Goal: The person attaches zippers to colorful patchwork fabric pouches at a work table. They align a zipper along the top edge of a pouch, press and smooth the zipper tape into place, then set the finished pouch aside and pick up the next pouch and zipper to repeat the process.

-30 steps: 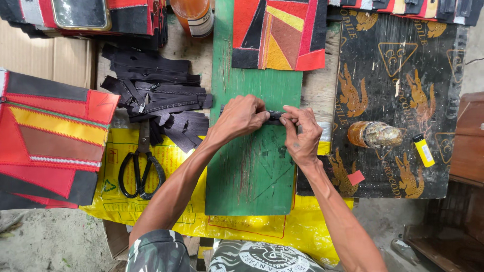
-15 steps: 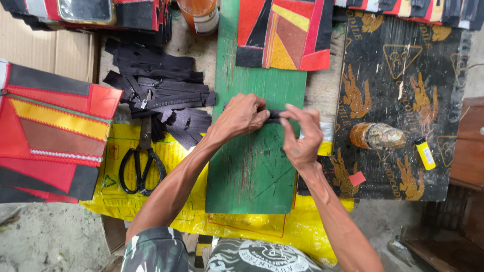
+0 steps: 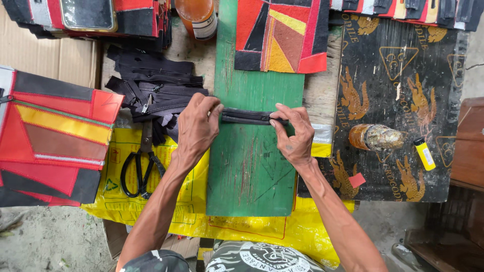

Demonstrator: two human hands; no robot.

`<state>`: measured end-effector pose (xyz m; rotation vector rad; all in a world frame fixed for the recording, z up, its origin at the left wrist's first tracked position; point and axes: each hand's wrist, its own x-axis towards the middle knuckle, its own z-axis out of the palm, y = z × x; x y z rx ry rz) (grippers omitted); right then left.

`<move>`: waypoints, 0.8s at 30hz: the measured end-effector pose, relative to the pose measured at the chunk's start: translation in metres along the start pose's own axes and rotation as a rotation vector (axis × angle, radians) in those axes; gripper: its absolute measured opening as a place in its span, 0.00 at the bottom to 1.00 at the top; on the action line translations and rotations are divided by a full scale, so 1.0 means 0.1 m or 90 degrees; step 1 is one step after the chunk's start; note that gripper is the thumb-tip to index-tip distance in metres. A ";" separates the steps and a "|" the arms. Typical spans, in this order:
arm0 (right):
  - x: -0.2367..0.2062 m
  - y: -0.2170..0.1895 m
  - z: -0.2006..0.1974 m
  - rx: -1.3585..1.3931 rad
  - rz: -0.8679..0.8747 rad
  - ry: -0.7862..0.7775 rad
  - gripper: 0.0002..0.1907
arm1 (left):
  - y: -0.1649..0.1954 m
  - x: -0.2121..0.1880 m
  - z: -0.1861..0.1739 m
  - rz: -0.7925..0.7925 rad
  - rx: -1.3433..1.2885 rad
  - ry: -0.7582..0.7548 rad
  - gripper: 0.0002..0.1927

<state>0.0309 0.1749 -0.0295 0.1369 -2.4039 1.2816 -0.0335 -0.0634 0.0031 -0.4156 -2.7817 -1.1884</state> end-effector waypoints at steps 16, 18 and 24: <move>-0.01 0.02 -0.03 -0.020 0.011 -0.043 0.26 | 0.11 -0.07 0.32 0.087 -0.035 -0.069 0.04; -0.01 0.01 -0.03 -0.019 0.012 -0.043 0.26 | 0.11 -0.07 0.31 0.090 -0.038 -0.070 0.04; 0.03 -0.05 -0.04 -0.018 0.010 -0.037 0.25 | 0.11 -0.08 0.31 0.076 -0.057 -0.078 0.04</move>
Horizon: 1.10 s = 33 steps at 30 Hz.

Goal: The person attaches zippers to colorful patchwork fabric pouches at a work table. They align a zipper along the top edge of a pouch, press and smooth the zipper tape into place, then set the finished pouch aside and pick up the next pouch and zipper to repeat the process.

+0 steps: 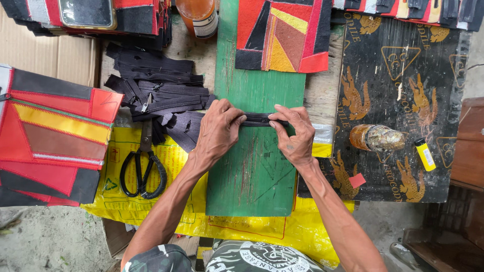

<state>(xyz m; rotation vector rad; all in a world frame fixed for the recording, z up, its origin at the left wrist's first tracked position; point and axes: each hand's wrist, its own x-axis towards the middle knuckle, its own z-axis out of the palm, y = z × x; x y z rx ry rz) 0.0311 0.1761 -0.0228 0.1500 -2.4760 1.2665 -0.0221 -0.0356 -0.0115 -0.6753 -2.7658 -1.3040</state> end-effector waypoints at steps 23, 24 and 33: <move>1.04 -0.17 -0.43 0.374 0.126 0.165 0.34 | 0.53 0.41 0.12 0.174 0.033 0.153 0.38; 0.97 -0.30 -0.42 0.390 0.098 0.143 0.34 | 0.62 0.51 0.10 0.186 0.041 0.149 0.45; 0.56 -0.76 -0.87 0.442 0.037 0.237 0.41 | 0.96 0.43 -0.43 0.177 -0.241 0.248 0.24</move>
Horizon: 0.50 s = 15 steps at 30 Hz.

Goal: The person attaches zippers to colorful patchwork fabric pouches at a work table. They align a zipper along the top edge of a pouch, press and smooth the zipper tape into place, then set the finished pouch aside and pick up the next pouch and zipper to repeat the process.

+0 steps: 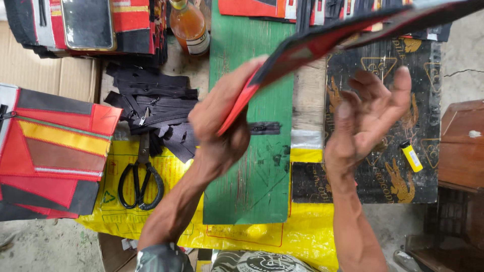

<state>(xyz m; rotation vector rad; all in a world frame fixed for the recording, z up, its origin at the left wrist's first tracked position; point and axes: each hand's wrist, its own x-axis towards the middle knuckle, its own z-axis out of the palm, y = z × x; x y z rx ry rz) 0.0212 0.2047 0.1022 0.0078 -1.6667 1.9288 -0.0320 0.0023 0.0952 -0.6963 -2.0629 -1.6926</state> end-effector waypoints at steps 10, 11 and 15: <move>-1.01 0.16 -0.84 0.079 0.406 -0.096 0.30 | 0.20 -1.29 -0.59 -0.604 -0.451 -0.149 0.33; -1.08 0.19 -0.90 0.029 0.418 -0.158 0.29 | 0.15 -1.36 -0.66 -0.675 -0.555 -0.094 0.35; -1.29 0.43 -0.85 -0.103 0.522 -0.326 0.25 | 0.03 -1.70 -0.66 -0.751 -0.365 -0.126 0.25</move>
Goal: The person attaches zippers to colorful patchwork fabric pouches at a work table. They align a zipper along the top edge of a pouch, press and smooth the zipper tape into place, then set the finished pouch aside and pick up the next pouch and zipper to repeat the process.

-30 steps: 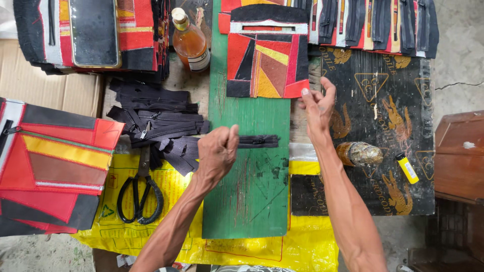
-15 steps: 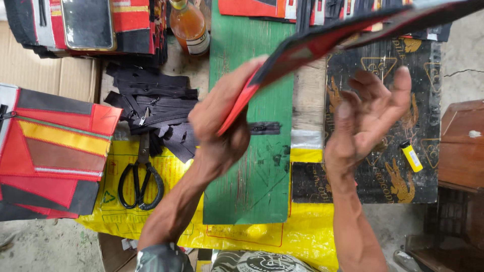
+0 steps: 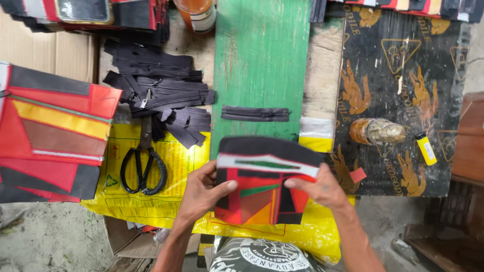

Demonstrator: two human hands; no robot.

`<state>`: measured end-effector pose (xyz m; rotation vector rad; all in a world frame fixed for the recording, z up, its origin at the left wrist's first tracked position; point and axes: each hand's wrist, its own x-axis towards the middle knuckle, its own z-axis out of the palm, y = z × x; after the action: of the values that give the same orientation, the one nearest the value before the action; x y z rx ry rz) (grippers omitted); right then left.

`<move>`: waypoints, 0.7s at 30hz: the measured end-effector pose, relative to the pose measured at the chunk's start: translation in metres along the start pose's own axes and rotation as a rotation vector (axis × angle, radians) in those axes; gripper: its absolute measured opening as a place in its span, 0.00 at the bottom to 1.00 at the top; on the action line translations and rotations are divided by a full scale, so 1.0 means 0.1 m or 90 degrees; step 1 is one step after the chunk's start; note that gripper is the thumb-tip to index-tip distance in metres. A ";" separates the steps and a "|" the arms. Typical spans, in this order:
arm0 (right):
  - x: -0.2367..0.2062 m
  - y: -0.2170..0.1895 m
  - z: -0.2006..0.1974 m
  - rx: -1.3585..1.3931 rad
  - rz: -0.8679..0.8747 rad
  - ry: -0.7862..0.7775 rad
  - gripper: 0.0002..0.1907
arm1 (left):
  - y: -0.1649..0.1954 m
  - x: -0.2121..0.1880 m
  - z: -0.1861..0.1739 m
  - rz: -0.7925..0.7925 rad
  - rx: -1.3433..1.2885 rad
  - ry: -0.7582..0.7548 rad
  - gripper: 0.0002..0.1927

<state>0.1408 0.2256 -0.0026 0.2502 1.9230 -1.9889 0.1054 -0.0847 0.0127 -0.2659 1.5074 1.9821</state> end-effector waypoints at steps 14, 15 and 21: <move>0.30 0.07 0.12 -0.047 -0.012 0.206 0.16 | -0.23 0.45 -0.04 0.113 0.025 0.184 0.13; 0.30 0.07 0.11 -0.055 -0.009 0.208 0.16 | -0.23 0.45 -0.03 0.118 0.015 0.187 0.13; 0.30 0.03 0.07 -0.086 -0.004 0.190 0.21 | -0.19 0.46 -0.04 0.118 0.001 0.174 0.14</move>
<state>0.1151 0.2144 -0.0167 0.5315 2.2301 -1.9028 0.0804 -0.0689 -0.0272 -0.4243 1.7580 2.1575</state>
